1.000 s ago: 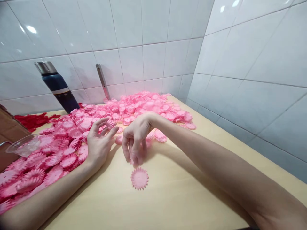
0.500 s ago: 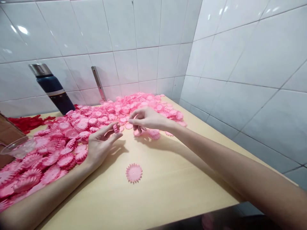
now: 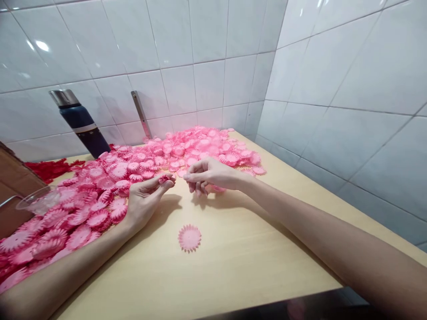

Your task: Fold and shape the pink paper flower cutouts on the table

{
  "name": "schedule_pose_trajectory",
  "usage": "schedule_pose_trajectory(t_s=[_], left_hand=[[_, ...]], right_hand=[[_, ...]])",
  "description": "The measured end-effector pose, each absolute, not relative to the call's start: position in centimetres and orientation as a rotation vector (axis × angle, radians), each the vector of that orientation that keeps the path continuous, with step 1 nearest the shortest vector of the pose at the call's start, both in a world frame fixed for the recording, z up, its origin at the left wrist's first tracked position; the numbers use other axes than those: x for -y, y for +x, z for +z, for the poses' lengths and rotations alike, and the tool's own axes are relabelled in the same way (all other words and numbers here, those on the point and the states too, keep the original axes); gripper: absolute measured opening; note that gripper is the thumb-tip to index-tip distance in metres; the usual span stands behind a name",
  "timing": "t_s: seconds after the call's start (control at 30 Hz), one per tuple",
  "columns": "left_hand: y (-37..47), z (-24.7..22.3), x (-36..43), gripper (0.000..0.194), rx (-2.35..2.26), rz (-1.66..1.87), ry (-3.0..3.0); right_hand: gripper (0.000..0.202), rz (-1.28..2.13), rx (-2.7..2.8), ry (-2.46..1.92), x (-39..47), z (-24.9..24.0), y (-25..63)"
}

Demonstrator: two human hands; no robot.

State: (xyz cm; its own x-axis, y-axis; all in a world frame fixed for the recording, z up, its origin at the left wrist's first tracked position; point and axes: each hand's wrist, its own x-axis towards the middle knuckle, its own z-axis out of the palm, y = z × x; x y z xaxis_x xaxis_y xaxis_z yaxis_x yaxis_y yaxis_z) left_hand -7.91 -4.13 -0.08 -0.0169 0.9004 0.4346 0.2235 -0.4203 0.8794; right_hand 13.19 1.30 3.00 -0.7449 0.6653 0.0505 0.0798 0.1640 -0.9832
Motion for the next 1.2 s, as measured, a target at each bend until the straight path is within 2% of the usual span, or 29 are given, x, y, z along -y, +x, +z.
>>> schedule_pose_trajectory(t_s=[0.13,0.2,0.3,0.4,0.47,0.7,0.93,1.2], left_hand=[[-7.9,0.0,3.9,0.027,-1.189,1.516,1.607],[-8.0,-0.1,3.5,0.029,-1.16,1.555,1.54],[-8.0,-0.2,3.1,0.043,-1.108,1.619,1.455],[-8.0,-0.1,3.0,0.06,-1.102,1.647,1.423],[-7.9,0.0,3.2,0.063,-1.097,1.62,1.396],[-7.9,0.2,3.7,0.058,-1.103,1.459,1.379],[-7.7,0.6,4.0,0.017,-1.074,1.261,1.472],[-7.8,0.7,4.2,0.022,-1.176,1.233,1.507]], right_hand=[[0.027,2.303,2.155,-0.363,-0.1,3.9,12.9],[0.029,2.465,2.183,-0.263,0.1,3.8,12.4],[0.023,2.151,2.054,-0.45,-1.0,2.9,11.5],[0.019,1.701,1.528,-0.732,-2.4,1.8,10.7],[0.018,1.575,1.351,-0.764,-2.6,1.2,10.2],[0.037,1.674,1.377,-0.753,0.1,0.6,9.2],[0.037,1.731,1.329,-0.697,0.0,0.2,9.2],[0.038,1.683,1.378,-0.666,0.6,0.2,9.2]])
